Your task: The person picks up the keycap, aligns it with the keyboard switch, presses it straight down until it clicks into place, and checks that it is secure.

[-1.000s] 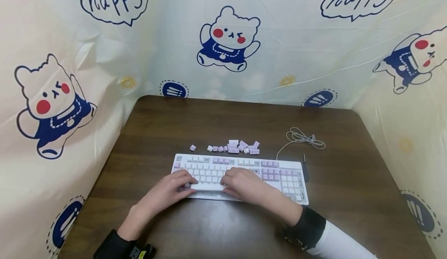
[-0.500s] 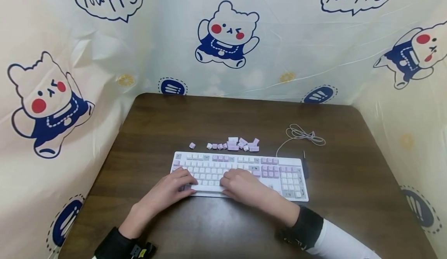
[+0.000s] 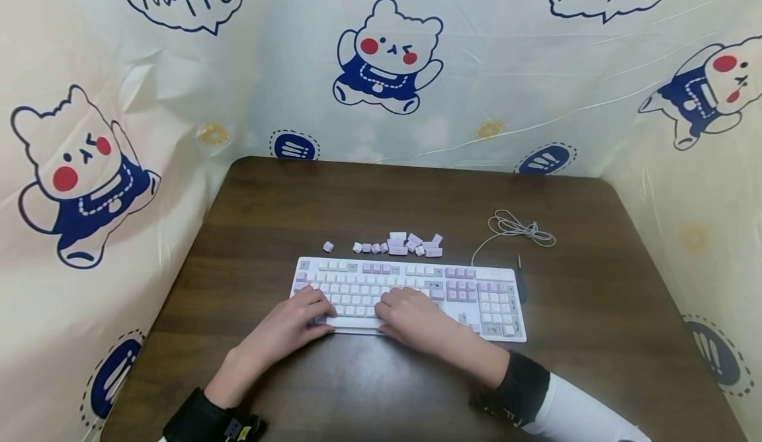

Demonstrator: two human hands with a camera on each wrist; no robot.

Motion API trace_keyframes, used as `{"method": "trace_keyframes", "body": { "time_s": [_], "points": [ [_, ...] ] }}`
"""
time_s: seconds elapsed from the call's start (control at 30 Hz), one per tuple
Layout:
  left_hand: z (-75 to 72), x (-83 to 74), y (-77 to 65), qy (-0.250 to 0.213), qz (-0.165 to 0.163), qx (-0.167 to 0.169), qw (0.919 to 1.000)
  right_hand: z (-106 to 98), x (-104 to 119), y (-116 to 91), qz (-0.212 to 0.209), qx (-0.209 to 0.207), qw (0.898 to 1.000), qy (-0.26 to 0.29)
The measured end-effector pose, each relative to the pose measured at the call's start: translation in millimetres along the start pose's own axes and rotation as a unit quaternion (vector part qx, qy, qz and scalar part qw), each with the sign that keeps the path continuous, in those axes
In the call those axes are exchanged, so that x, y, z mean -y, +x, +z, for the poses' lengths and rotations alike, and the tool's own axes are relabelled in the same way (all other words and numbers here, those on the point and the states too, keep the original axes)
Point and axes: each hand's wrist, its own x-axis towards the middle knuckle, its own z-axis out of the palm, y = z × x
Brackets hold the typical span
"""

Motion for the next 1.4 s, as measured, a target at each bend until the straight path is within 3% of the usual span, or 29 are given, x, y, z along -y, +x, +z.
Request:
{"method": "trace_keyframes", "body": {
  "time_s": [0.5,0.73,0.97,1.4],
  "points": [
    [2.0,0.3,1.7,0.03,0.011,-0.001,0.9995,-1.0,-1.1,-1.6,0.009,0.013,1.0,0.011],
    [2.9,1.1,0.9,0.023,0.017,-0.008,0.9996,-1.9,-1.9,-0.8,0.01,0.015,1.0,0.014],
    [1.7,0.9,0.8,0.001,0.003,-0.011,0.9999,-1.8,-3.7,-1.0,0.008,-0.001,1.0,0.005],
    [2.5,2.3,0.6,0.016,0.018,-0.023,0.9995,-1.7,-2.2,-1.7,0.014,0.011,1.0,0.012]
  ]
}}
